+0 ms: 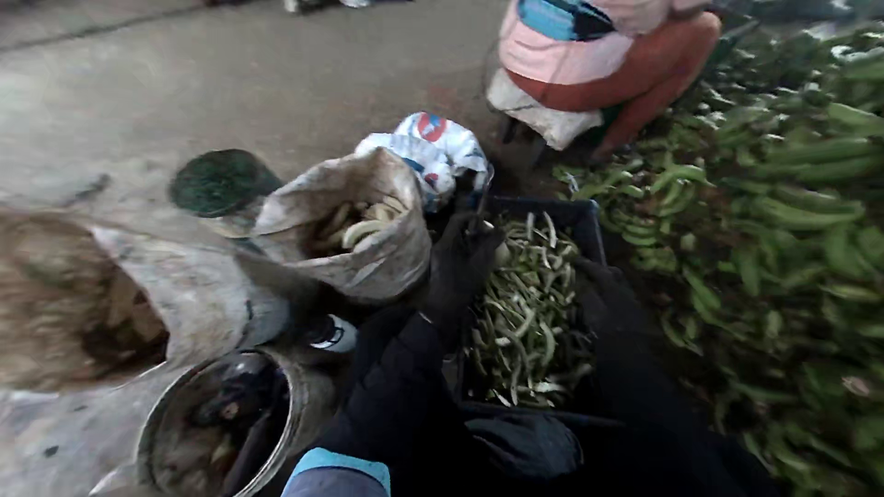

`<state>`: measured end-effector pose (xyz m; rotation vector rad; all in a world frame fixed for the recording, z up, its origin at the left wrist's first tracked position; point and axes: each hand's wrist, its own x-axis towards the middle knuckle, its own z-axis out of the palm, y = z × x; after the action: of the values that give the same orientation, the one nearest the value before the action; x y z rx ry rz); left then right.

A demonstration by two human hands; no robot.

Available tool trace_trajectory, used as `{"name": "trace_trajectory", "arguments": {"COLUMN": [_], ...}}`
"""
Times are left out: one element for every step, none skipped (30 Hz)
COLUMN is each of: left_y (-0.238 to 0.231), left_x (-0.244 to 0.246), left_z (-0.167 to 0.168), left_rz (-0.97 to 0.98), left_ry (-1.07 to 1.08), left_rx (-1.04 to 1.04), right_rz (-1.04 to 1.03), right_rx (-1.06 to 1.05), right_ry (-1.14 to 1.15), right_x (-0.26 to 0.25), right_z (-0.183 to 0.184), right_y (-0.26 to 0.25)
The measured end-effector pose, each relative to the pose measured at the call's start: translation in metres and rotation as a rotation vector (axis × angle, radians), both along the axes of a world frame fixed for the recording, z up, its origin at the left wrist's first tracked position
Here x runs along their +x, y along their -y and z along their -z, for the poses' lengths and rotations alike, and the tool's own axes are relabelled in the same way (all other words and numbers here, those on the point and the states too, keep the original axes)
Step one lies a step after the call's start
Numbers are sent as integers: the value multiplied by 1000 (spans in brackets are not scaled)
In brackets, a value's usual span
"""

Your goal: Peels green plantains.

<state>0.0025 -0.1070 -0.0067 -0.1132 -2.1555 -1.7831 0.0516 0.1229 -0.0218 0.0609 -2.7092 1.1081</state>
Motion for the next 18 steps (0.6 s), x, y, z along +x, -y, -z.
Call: {"name": "trace_trajectory", "arguments": {"left_y": [18, 37, 54, 69, 78, 80, 76, 67, 53, 39, 23, 7, -7, -19, -31, -41, -48, -54], "left_x": [-11, -22, -34, -44, -52, -55, -56, -54, -51, -45, -38, -32, -23, -15, -7, 0, 7, 14], "left_z": [-10, -19, -26, -29, -30, -29, -27, -23, -18, -13, -9, -6, -4, -1, 3, 8, 11, 10], "left_rz": [-140, -254, -349, -416, -438, -424, -383, -314, -224, -101, 27, 137, 232, 304, 339, 345, 357, 378], "left_ry": [-74, -114, -108, -93, -51, 7, 64, 100, 111, 137, 167, 183, 194, 196, 185, 163, 168, 199], "left_rx": [-97, -178, -241, -278, -288, -273, -260, -248, -243, -234, -222, -227, -242, -278, -327, -367, -415, -469], "right_rz": [-2, -10, -11, -16, -36, -57, -73, -84, -94, -102, -108, -87, -52, -25, -13, -23, -17, -6], "right_rx": [-28, -33, -30, -17, 3, 18, 21, 5, -42, -127, -249, -380, -494, -586, -668, -757, -824, -868], "right_ry": [-27, -73, -115, -136, -137, -141, -129, -116, -110, -95, -59, -8, 53, 119, 174, 218, 264, 285], "right_x": [-2, -3, -4, -5, -5, -6, -7, -8, -10, -11, -11, -11, -11, -11, -12, -13, -14, -11], "right_z": [2, 5, 7, 8, 10, 13, 15, 19, 24, 28, 31, 30, 27, 23, 20, 16, 10, 5], "right_y": [-3, -5, -5, -6, -8, -9, -11, -12, -14, -15, -15, -13, -10, -8, -6, -3, 2, 6]}}
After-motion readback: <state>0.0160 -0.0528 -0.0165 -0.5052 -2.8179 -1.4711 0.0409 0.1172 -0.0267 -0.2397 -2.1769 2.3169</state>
